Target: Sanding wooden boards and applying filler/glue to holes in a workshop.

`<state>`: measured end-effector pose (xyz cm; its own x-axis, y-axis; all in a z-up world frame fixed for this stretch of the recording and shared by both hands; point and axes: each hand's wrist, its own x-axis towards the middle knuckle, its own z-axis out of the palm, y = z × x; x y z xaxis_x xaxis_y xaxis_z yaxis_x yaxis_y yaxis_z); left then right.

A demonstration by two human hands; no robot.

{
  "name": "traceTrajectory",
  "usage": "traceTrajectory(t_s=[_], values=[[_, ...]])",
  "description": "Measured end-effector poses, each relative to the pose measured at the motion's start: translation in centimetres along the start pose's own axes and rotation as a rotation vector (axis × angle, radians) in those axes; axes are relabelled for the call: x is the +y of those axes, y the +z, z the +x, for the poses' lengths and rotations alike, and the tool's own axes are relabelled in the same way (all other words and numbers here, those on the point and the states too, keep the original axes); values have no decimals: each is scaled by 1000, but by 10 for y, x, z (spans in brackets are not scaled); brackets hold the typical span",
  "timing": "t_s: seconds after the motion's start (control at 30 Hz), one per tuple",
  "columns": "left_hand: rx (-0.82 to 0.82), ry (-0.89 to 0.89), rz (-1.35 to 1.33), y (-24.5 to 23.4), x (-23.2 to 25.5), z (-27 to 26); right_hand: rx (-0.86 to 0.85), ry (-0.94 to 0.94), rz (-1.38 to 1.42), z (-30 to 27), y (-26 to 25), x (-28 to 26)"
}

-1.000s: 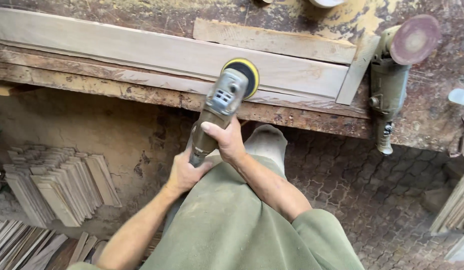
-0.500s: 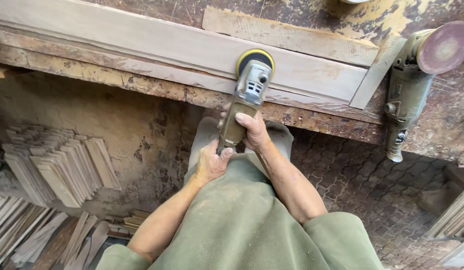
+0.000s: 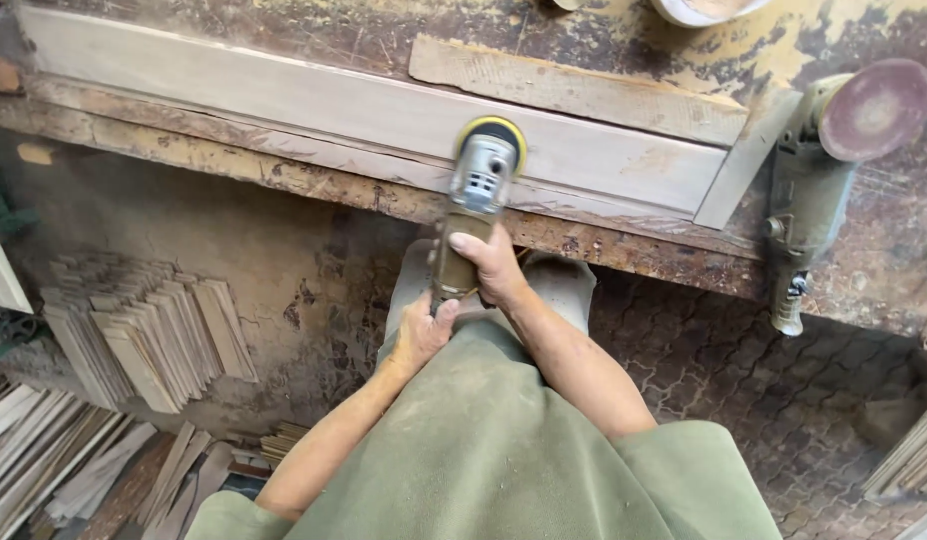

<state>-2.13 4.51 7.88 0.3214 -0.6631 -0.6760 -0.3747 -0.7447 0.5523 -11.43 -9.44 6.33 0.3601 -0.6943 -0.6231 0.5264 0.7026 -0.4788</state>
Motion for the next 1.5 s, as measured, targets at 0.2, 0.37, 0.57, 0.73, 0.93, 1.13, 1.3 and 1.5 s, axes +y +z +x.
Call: traceTrajectory(t_s=[0.2,0.37,0.57,0.73,0.93,1.13,1.3,1.5], values=[[-90,40,71,-9,37,-5,-9,36,-57,-18,-22,-12],[41,17,-61,-6,-9,-15,-56,75,-225,5,-4,16],[-137,-82,-88,3,-17,-1,-52,186,7,-28,-5,-27],[-207,66,-179,-38,-13,26,-75,53,-3,-2,-14,2],[-184,-47,-317,-156,-73,54,-57,123,-144,63,120,92],[160,-257,-428,-338,-117,70,-167,285,-314,156,262,256],[457,-265,-546,-404,-182,105,-285,334,-435,206,384,348],[431,-251,-582,-440,-205,127,-269,325,-420,236,406,374]])
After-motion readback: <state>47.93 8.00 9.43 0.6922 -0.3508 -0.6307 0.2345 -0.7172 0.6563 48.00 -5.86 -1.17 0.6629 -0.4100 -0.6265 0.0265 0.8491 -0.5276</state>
